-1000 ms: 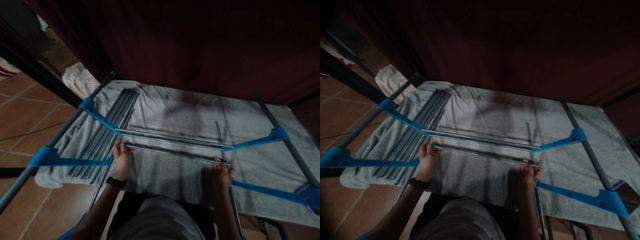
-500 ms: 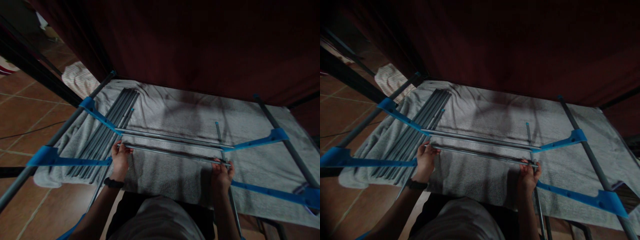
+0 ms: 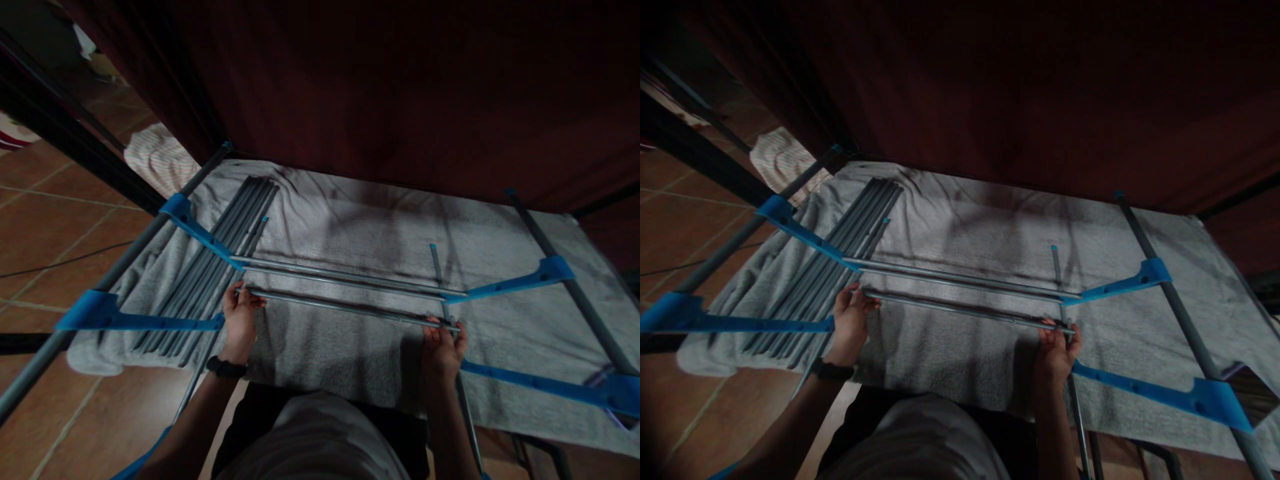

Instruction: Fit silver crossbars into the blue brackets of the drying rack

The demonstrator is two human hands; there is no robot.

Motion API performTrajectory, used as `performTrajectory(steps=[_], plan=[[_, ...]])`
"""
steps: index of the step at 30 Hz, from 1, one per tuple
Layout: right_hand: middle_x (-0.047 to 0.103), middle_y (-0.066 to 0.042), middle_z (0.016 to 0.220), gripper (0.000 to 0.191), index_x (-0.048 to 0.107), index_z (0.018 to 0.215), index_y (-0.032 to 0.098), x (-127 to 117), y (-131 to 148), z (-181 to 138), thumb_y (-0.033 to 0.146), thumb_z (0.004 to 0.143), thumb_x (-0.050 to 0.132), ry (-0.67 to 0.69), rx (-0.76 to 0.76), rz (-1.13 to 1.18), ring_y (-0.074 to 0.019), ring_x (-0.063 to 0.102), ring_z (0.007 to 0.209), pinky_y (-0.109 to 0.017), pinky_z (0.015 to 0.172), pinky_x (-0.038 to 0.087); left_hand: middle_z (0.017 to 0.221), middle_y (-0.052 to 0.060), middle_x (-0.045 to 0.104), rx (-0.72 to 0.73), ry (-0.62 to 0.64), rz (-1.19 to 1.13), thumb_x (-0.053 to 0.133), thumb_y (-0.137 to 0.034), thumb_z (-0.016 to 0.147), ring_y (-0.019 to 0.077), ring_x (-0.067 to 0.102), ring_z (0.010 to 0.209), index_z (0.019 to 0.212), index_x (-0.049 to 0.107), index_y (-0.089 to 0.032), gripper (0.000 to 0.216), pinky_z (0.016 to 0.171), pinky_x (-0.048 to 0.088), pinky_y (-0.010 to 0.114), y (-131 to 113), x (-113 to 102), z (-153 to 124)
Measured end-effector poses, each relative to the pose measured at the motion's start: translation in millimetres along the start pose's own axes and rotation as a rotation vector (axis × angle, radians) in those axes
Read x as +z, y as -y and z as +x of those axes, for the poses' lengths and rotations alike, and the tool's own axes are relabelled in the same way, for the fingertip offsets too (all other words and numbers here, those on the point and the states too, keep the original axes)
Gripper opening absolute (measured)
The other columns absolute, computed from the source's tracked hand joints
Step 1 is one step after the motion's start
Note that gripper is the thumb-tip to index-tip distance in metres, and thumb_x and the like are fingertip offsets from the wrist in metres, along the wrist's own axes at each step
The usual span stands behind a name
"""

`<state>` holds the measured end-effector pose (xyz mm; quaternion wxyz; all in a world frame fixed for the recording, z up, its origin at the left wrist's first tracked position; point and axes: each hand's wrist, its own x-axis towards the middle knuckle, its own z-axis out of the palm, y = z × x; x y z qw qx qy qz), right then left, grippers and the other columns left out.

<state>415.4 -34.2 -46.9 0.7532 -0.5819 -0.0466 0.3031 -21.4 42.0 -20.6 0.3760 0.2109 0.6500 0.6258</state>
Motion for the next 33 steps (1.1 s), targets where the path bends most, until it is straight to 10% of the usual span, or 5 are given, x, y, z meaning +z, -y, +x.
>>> performTrajectory(steps=[11,17,33], plan=[[0.077,0.005,0.096,0.078,0.046,0.135,0.031,-4,0,-2,0.026,0.068,0.086,0.036,0.001,0.027,-0.0125,0.076,0.087,-0.023,0.076,0.064,0.117,0.009,0.065,0.11,-0.051,0.022,0.067,-0.026,0.082,0.0254,0.069,0.104,0.123,0.062,-0.025,0.041,0.094,0.06,0.046,10,-2,-5],[0.076,0.005,0.098,0.079,0.047,0.136,0.031,-5,-2,1,0.029,0.068,0.087,0.025,-0.01,0.018,-0.0125,0.075,0.084,-0.025,0.074,0.064,0.131,0.011,0.058,0.38,-0.013,0.374,0.063,-0.02,0.079,0.0327,0.056,0.131,0.111,0.073,-0.026,0.034,0.125,0.04,0.057,9,-6,-10],[0.077,0.006,0.098,0.081,0.045,0.14,0.031,-5,0,0,0.023,0.071,0.086,0.018,0.015,0.06,-0.0117,0.077,0.087,-0.025,0.079,0.066,0.128,0.014,0.071,0.76,0.158,0.778,0.062,-0.017,0.087,0.041,0.043,0.153,0.098,0.074,-0.029,0.021,0.133,0.012,0.069,9,-6,-14]])
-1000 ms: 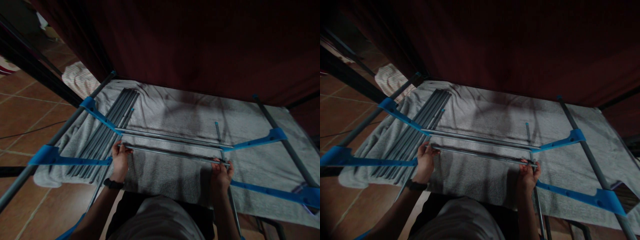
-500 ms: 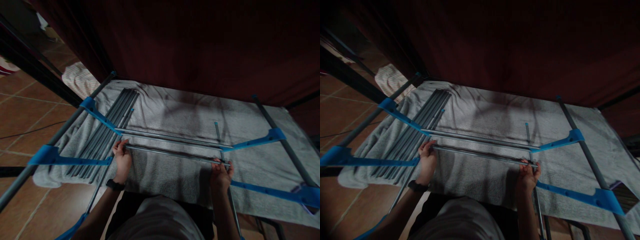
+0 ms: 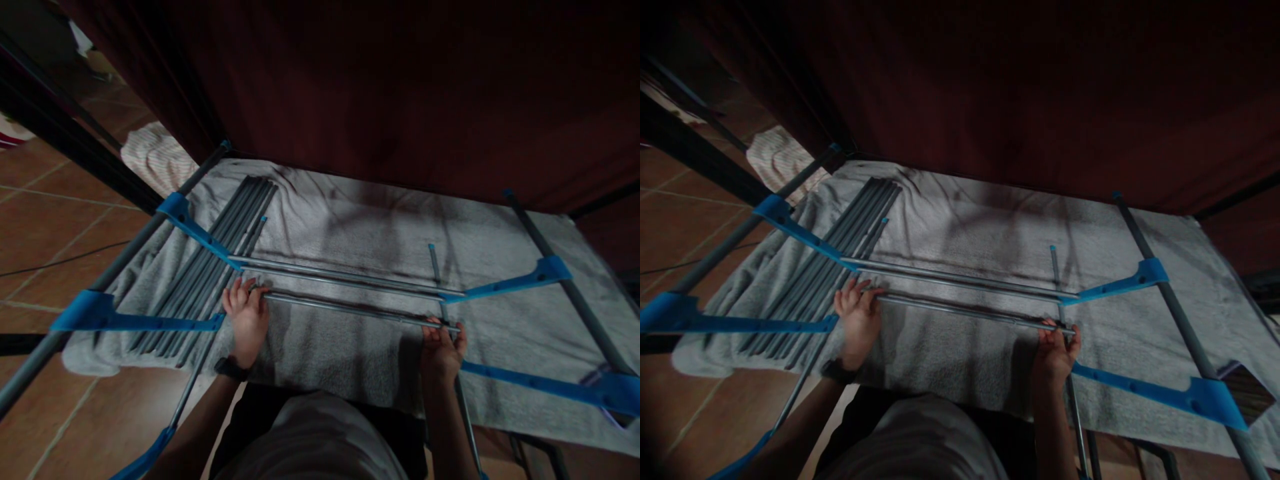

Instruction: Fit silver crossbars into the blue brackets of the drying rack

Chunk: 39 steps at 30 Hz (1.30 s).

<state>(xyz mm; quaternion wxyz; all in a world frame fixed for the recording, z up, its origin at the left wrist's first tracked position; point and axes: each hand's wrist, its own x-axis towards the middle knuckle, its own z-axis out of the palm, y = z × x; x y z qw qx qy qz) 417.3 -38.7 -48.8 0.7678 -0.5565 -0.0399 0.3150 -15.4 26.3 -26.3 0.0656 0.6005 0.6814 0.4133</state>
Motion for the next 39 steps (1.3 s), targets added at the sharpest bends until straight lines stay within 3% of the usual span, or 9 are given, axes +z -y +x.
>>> performTrajectory(steps=[5,11,15,25,30,39], plan=[[0.077,0.004,0.096,0.084,0.045,0.141,0.03,-1,-2,2,0.023,0.068,0.087,-0.02,-0.003,0.028,-0.0133,0.077,0.086,-0.026,0.076,0.067,0.11,0.011,0.078,0.271,0.145,0.083,0.055,-0.013,0.095,0.0374,0.064,0.132,0.107,0.076,-0.029,0.029,0.13,0.021,0.067,-13,11,-6],[0.077,0.006,0.096,0.085,0.045,0.141,0.031,0,-3,3,0.026,0.068,0.089,-0.026,-0.006,0.0,-0.0123,0.077,0.085,-0.023,0.075,0.066,0.11,0.007,0.079,0.546,0.297,0.194,0.048,-0.011,0.104,0.0264,0.072,0.113,0.12,0.072,-0.023,0.031,0.124,0.039,0.054,-39,23,-15],[0.077,0.006,0.098,0.082,0.045,0.142,0.031,2,-1,2,0.024,0.072,0.086,-0.028,0.0,0.006,-0.0121,0.077,0.084,-0.024,0.074,0.067,0.106,0.005,0.079,0.653,0.314,0.236,0.05,-0.008,0.103,0.0227,0.073,0.105,0.125,0.071,-0.02,0.033,0.119,0.047,0.046,-51,31,-22],[0.077,0.006,0.098,0.083,0.043,0.145,0.033,6,1,-2,0.021,0.073,0.083,-0.021,0.015,0.005,-0.0113,0.076,0.083,-0.023,0.074,0.066,0.112,0.008,0.08,0.729,0.413,0.256,0.055,-0.003,0.098,0.0243,0.074,0.105,0.132,0.072,-0.022,0.043,0.102,0.055,0.039,-55,46,-32],[0.078,0.004,0.099,0.084,0.043,0.144,0.031,3,-2,0,0.03,0.073,0.087,0.0,-0.002,-0.037,-0.013,0.077,0.085,-0.022,0.073,0.064,0.116,0.007,0.08,0.731,0.443,0.278,0.054,0.0,0.097,0.0236,0.074,0.108,0.134,0.07,-0.022,0.046,0.106,0.054,0.04,-56,47,-32],[0.078,0.006,0.098,0.087,0.04,0.147,0.032,3,-2,-1,0.029,0.073,0.087,0.021,-0.008,-0.018,-0.0121,0.076,0.083,-0.021,0.072,0.064,0.12,0.005,0.079,0.714,0.459,0.313,0.057,0.001,0.096,0.0227,0.072,0.113,0.136,0.068,-0.022,0.047,0.106,0.052,0.038,-55,51,-35]])
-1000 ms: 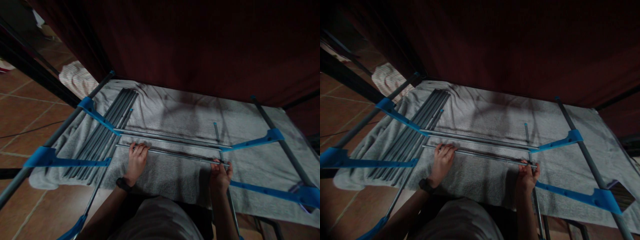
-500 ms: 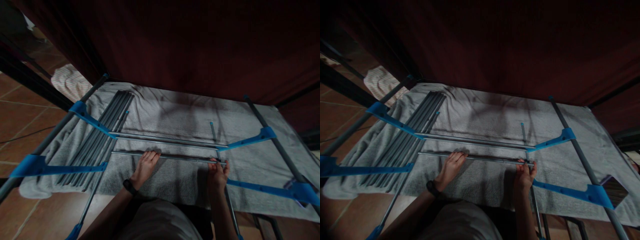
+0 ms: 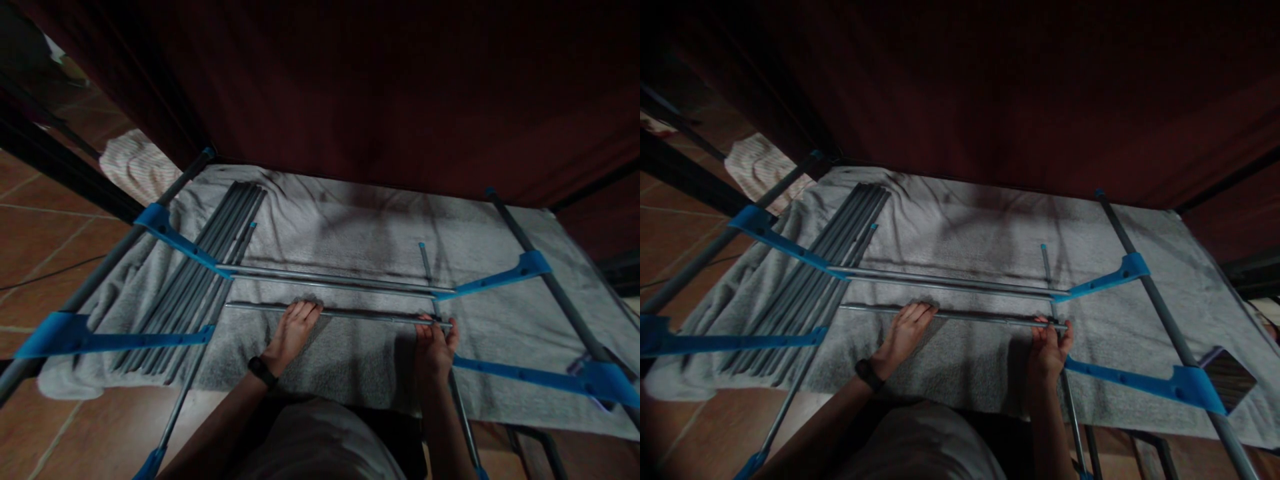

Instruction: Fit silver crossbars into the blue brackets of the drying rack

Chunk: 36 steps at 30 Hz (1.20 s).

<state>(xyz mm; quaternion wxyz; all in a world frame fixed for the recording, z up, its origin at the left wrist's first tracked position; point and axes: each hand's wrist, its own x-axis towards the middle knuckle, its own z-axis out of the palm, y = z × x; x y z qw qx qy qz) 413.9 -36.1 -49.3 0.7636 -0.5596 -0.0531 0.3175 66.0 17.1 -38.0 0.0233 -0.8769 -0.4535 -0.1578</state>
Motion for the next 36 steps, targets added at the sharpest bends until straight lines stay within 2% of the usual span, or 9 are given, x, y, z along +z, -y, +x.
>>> performTrajectory(steps=[8,14,23,29,36], plan=[[0.077,0.006,0.098,0.083,0.042,0.148,0.032,0.8,1.0,0.2,0.026,0.075,0.083,-0.012,0.015,-0.024,-0.0126,0.077,0.087,-0.024,0.077,0.065,0.124,0.006,0.077,-0.023,0.018,0.008,0.058,0.0,0.096,0.0239,0.07,0.119,0.14,0.065,-0.022,0.049,0.107,0.052,0.039,-1.3,4.2,-2.1],[0.077,0.005,0.097,0.08,0.043,0.147,0.031,2.4,0.4,1.4,0.026,0.076,0.08,-0.035,0.022,-0.022,-0.0127,0.076,0.083,-0.024,0.074,0.065,0.118,0.006,0.077,-0.001,0.023,-0.004,0.057,0.0,0.096,0.0231,0.071,0.111,0.136,0.067,-0.022,0.046,0.105,0.052,0.038,0.6,3.2,1.5],[0.077,0.005,0.098,0.08,0.041,0.149,0.031,3.7,1.8,1.4,0.021,0.078,0.078,-0.041,0.037,-0.008,-0.0127,0.076,0.083,-0.025,0.075,0.066,0.117,0.007,0.078,0.004,-0.005,0.003,0.055,0.0,0.097,0.024,0.072,0.112,0.134,0.069,-0.021,0.045,0.105,0.053,0.039,-0.9,0.4,4.3],[0.076,0.004,0.098,0.079,0.042,0.147,0.031,3.4,1.4,1.5,0.022,0.078,0.08,-0.023,0.032,0.006,-0.0131,0.077,0.084,-0.026,0.076,0.066,0.118,0.007,0.078,0.003,0.021,0.01,0.056,0.0,0.095,0.0245,0.071,0.111,0.136,0.068,-0.02,0.047,0.105,0.053,0.039,-1.0,-3.7,5.7],[0.076,0.006,0.097,0.082,0.042,0.146,0.032,2.5,1.1,2.3,0.024,0.074,0.083,-0.014,0.036,0.013,-0.0125,0.077,0.086,-0.024,0.078,0.065,0.121,0.007,0.078,-0.02,0.01,0.021,0.056,-0.001,0.096,0.0242,0.071,0.115,0.137,0.067,-0.022,0.047,0.11,0.051,0.04,-2.1,1.0,2.7]])
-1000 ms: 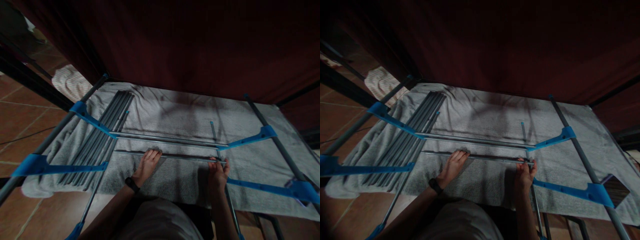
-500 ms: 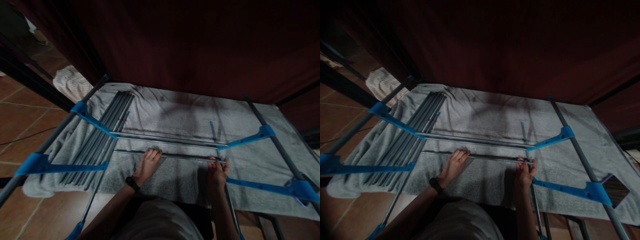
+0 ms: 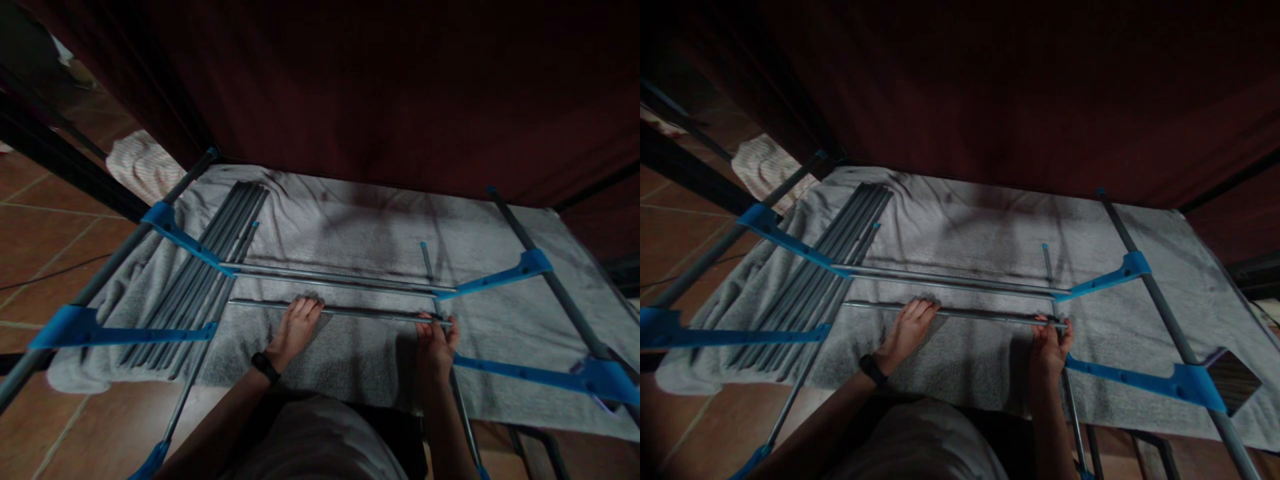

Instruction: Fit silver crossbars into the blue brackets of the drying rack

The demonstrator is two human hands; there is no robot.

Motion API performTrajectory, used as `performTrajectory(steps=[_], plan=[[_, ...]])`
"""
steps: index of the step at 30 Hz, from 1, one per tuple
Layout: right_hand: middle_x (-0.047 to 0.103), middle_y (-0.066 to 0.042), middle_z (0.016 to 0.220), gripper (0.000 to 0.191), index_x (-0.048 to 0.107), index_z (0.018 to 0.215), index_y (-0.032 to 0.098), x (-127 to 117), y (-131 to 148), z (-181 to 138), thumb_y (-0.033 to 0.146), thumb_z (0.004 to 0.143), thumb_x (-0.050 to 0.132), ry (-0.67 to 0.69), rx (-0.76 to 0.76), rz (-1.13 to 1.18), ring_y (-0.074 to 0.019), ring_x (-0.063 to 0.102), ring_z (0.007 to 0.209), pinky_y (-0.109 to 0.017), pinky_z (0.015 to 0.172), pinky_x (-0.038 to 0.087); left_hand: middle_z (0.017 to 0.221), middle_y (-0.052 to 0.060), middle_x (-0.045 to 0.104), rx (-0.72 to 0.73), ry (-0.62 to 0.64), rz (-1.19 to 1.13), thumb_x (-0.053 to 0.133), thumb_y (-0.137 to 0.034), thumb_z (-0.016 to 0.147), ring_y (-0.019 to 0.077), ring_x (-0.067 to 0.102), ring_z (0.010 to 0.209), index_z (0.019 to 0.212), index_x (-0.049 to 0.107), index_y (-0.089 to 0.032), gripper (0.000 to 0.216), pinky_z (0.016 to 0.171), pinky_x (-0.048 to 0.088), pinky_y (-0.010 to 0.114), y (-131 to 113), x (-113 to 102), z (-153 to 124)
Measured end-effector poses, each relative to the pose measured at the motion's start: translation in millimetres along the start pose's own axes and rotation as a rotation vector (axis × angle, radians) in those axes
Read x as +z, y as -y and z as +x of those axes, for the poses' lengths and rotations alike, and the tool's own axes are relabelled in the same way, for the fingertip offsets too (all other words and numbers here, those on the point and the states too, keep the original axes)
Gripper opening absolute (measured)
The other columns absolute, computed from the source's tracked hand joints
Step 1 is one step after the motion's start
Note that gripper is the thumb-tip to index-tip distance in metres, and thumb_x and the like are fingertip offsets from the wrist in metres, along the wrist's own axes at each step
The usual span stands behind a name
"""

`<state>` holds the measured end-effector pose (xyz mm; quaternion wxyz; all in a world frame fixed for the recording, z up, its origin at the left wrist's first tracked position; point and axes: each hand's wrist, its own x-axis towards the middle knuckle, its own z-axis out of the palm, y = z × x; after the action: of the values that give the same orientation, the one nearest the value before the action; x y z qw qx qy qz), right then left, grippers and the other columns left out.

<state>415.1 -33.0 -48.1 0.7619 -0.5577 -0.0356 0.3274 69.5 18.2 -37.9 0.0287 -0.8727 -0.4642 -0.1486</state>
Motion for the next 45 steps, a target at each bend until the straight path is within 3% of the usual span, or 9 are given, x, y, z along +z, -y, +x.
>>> performTrajectory(steps=[16,22,27,33,45], plan=[[0.076,0.006,0.097,0.087,0.042,0.144,0.032,-4.9,-3.9,2.3,0.036,0.07,0.089,0.023,-0.035,-0.064,-0.0145,0.077,0.091,-0.027,0.081,0.066,0.121,0.008,0.077,0.001,0.015,-0.011,0.056,-0.002,0.096,0.0249,0.071,0.114,0.139,0.066,-0.022,0.048,0.109,0.051,0.041,-0.6,-2.6,1.3],[0.076,0.006,0.096,0.088,0.042,0.144,0.031,-2.6,-1.7,0.4,0.031,0.07,0.089,0.014,-0.024,-0.032,-0.0134,0.077,0.09,-0.027,0.082,0.066,0.122,0.009,0.077,0.003,0.008,-0.022,0.058,-0.003,0.096,0.0257,0.07,0.117,0.139,0.067,-0.022,0.047,0.11,0.05,0.041,0.2,0.3,-0.3],[0.076,0.005,0.101,0.08,0.044,0.143,0.033,-0.6,0.1,-2.3,0.031,0.075,0.086,0.006,-0.013,-0.056,-0.0135,0.077,0.089,-0.028,0.077,0.066,0.123,0.008,0.077,-0.012,0.029,-0.022,0.058,-0.006,0.098,0.0251,0.071,0.118,0.143,0.065,-0.024,0.049,0.111,0.05,0.041,1.1,2.4,-1.7],[0.077,0.004,0.099,0.084,0.044,0.14,0.03,-2.0,-1.1,-2.2,0.037,0.071,0.091,0.01,-0.033,-0.061,-0.0149,0.077,0.09,-0.026,0.077,0.065,0.123,0.008,0.078,0.004,0.02,-0.04,0.056,-0.005,0.097,0.0251,0.072,0.116,0.148,0.062,-0.024,0.055,0.112,0.051,0.041,1.5,-0.3,-2.9],[0.078,0.003,0.1,0.084,0.04,0.145,0.031,-1.1,-1.1,-3.6,0.028,0.074,0.085,-0.006,-0.013,-0.015,-0.0123,0.076,0.088,-0.022,0.077,0.064,0.114,0.007,0.079,0.037,0.011,-0.035,0.055,-0.002,0.097,0.0242,0.072,0.11,0.136,0.068,-0.021,0.045,0.107,0.052,0.039,2.9,-1.9,-1.7]])
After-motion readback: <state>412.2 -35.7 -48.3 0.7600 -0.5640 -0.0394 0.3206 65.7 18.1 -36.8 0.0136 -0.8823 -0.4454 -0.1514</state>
